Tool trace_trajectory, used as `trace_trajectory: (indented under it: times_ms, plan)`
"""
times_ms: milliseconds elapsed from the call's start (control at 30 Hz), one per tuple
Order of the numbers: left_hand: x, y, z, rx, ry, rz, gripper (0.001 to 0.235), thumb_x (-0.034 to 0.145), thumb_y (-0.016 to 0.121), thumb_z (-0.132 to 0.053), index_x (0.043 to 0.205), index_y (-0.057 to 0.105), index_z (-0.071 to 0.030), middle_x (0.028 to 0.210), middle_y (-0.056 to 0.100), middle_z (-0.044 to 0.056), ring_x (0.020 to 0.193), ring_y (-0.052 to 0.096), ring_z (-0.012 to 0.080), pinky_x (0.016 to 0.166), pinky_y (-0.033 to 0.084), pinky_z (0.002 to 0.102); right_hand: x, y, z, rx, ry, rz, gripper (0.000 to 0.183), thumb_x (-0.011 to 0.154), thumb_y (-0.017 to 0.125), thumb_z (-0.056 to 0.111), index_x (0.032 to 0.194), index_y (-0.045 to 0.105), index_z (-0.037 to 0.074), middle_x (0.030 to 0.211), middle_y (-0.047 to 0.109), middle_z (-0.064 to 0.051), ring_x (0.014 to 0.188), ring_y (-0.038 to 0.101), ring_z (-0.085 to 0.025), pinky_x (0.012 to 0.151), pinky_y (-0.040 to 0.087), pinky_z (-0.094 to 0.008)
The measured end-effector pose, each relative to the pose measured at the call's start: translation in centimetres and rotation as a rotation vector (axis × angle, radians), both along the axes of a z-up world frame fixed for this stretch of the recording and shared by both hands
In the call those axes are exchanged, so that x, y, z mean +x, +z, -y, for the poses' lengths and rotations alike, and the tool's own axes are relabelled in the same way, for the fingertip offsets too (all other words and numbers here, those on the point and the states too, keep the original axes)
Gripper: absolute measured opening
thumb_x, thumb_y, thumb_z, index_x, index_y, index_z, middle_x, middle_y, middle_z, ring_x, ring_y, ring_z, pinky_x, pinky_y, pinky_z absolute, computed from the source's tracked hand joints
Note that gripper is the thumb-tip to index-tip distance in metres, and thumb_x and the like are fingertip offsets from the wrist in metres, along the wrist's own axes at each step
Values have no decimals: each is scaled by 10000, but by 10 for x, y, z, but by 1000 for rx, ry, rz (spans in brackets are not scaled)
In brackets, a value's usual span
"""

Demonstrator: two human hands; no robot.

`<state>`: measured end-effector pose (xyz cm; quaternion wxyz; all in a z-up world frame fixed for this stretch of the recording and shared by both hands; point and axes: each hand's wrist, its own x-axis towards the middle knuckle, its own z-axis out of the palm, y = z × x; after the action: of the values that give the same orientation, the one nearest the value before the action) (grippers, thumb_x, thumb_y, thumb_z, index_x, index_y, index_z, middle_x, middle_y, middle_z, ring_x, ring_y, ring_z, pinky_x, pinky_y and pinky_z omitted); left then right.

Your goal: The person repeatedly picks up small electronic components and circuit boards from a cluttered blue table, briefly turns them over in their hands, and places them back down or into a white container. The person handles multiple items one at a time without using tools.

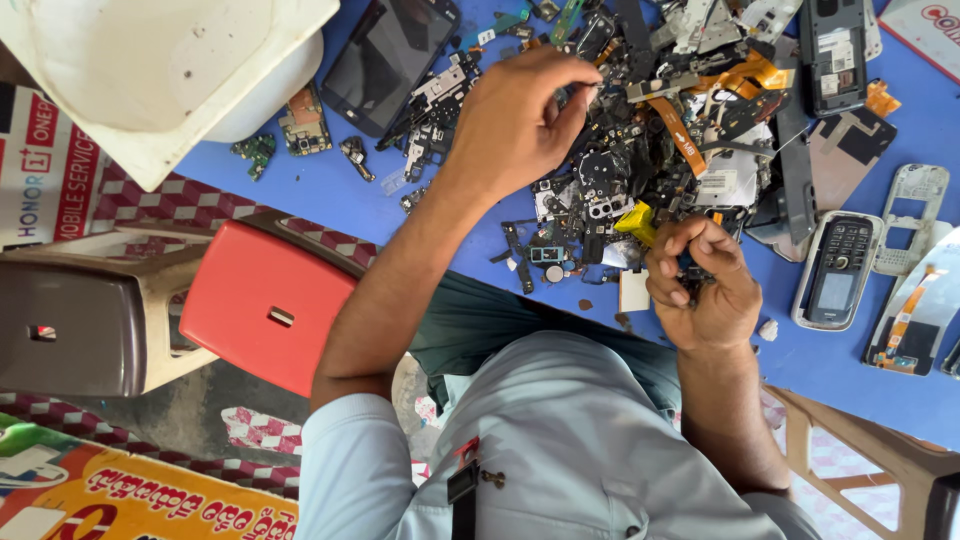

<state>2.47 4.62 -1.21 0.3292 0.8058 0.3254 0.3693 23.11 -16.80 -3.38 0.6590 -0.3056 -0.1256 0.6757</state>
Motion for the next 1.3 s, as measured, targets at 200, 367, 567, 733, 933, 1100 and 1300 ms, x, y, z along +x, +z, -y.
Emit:
trace_trajectory:
  times_ms: [200,367,567,733,933,1100,1300]
  plan:
    - [-6,-10,-4,-660,-210,436,134,1038,667,-83,1126,712,8,970,791,102,703,699,86,540,560,236,-1,0,-2,4,11,2,209,1078,526,141,1044,588,-55,897,542,-148,645,430,-138,552,331,-228]
    - [-9,-15,8,-815,-244,566,155,1034,669,-99,1114,700,30,938,781,113,765,734,100,554,566,241,-1,-2,-2,8,28,-1,207,1066,532,133,1062,594,-64,882,537,-145,648,434,-144,557,339,-235]
    - [-3,0,40,-901,-305,533,187,1025,692,-153,1111,715,11,907,771,89,684,699,85,558,538,219,-10,5,-8,-19,3,93,215,1034,547,110,1091,613,-87,871,569,-147,602,441,-138,531,341,-227]
    - [6,15,72,-900,-382,376,167,1027,701,-136,1092,729,16,891,739,40,737,702,58,597,536,200,-19,4,-12,-58,-46,215,190,1019,616,93,1132,636,-59,862,624,-109,584,443,-95,535,350,-212]
    - [11,26,86,-789,-336,232,152,1006,712,-120,1094,735,2,803,760,42,740,749,84,602,563,202,-22,-1,-14,-11,-79,249,139,1004,680,62,1108,620,-8,906,652,-94,610,437,-66,543,346,-198]
    - [6,17,83,-931,-452,253,184,1043,641,-97,1173,718,8,938,787,74,865,783,124,717,636,244,-16,-6,-8,25,-66,181,96,1049,675,55,1073,601,-2,857,595,-70,613,425,-68,544,342,-201]
    - [3,8,84,-1120,-539,410,256,1056,595,-51,1293,651,31,1106,766,102,1021,768,147,874,634,263,-11,-3,-11,63,-47,46,109,1038,634,107,1040,594,6,873,594,-105,581,448,-95,519,361,-207]
